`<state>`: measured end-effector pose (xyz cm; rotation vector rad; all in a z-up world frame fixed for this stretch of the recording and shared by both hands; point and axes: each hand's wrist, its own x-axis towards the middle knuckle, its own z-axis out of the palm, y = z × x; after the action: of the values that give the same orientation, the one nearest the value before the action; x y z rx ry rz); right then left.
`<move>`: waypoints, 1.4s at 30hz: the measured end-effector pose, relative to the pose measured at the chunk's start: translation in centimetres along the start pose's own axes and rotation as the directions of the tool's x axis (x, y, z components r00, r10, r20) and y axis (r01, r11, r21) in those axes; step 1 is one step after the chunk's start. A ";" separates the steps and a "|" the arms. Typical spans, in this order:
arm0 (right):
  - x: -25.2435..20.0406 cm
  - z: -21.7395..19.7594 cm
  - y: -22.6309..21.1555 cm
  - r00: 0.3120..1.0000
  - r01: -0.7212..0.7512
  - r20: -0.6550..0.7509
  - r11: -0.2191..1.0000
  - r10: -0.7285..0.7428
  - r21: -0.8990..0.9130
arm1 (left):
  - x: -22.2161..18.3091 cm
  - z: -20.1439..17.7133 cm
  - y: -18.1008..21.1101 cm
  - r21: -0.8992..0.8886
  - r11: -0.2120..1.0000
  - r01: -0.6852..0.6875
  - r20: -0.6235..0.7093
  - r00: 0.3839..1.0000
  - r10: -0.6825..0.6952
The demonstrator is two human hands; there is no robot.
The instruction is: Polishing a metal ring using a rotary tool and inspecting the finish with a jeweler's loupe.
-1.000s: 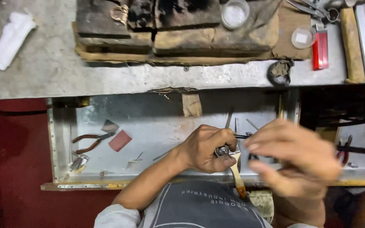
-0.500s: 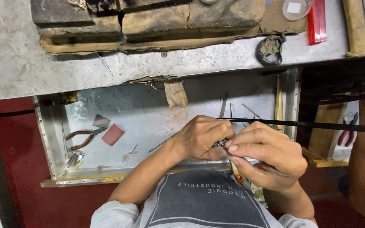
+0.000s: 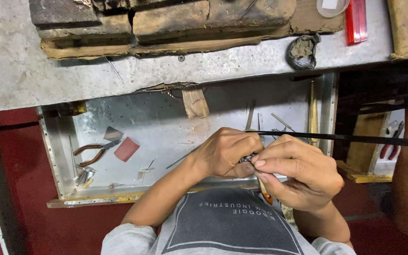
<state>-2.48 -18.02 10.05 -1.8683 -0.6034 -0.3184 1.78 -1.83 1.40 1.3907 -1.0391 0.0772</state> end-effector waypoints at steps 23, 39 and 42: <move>0.3 0.2 -0.3 0.996 -0.036 -0.081 0.999 0.035 -0.017 | 0.1 1.0 1.8 -0.077 0.989 0.124 -0.042 0.991 -0.127; 0.7 -0.2 -0.7 1.000 0.018 0.016 0.999 -0.019 0.047 | 1.3 -0.7 1.5 0.054 0.998 -0.027 -0.011 1.000 0.028; 0.7 -0.1 -0.8 1.000 0.010 0.020 0.999 -0.010 0.045 | 1.1 -0.6 1.3 0.075 0.997 -0.026 -0.015 1.000 0.028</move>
<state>-2.26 -17.74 11.06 -1.8275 -0.6294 -0.2900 1.96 -1.56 3.20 1.4420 -1.0513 0.1481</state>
